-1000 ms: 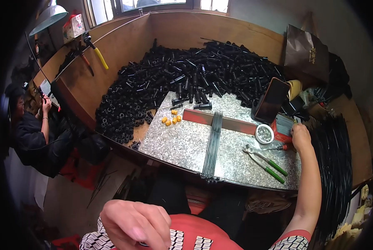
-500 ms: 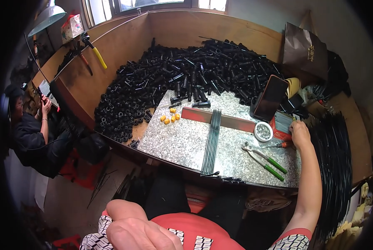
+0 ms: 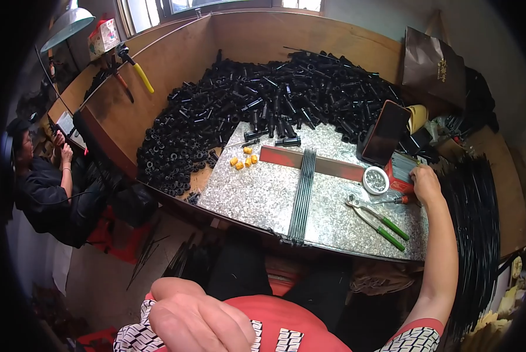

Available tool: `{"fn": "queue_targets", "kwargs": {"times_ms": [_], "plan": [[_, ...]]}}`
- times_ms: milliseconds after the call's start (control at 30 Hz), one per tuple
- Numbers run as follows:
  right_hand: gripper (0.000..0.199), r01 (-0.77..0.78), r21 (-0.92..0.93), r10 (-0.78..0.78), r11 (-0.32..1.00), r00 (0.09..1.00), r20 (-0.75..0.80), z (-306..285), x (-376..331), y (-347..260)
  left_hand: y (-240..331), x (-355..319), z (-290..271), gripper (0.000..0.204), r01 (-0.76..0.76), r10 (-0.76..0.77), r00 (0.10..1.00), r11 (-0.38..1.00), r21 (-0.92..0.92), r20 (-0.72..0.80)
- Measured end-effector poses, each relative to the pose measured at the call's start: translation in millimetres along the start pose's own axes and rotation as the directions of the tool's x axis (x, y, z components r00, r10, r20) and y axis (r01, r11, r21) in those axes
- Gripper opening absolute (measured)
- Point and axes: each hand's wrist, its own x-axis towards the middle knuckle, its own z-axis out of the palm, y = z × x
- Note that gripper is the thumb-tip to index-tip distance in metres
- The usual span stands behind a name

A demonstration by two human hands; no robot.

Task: Assembling small plastic components onto black cables at a workbench.

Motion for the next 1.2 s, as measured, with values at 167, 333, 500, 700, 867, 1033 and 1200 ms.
{"fn": "queue_targets", "kwargs": {"times_ms": [167,333,500,700,867,1033,1200], "plan": [[0.007,-0.003,0.004,0.003,1.0,1.0,0.02,-6,0,-4,-10,-59,-9,0.033,-0.064,0.26,0.957,0.624,0.779,-0.13],[0.005,0.053,-0.067,-0.052,0.996,0.999,0.012,-2,1,0,-57,-100,-27,0.051,0.348,0.181,0.917,0.075,0.935,-0.356],[0.013,0.071,-0.177,-0.076,0.982,0.997,-0.02,-7,-3,-2,-103,-111,-44,0.081,0.35,-0.337,0.855,-0.187,0.918,-0.394],[0.015,0.066,-0.287,-0.08,0.956,0.996,-0.037,-7,-2,0,-139,-95,-59,0.096,0.265,-0.623,0.718,-0.167,0.95,-0.31],[0.016,0.001,-0.234,-0.014,0.972,0.998,-0.056,-7,0,1,-151,-96,-68,0.092,0.234,-0.659,0.693,-0.175,0.956,-0.29],[0.014,-0.035,-0.144,0.027,0.989,0.998,-0.06,-4,3,1,-154,-93,-69,0.088,0.221,-0.663,0.697,-0.164,0.961,-0.273],[0.012,-0.006,-0.106,-0.011,0.994,0.987,-0.163,-5,5,-9,-153,-90,-69,0.088,0.183,-0.646,0.719,-0.18,0.967,-0.256]]}}
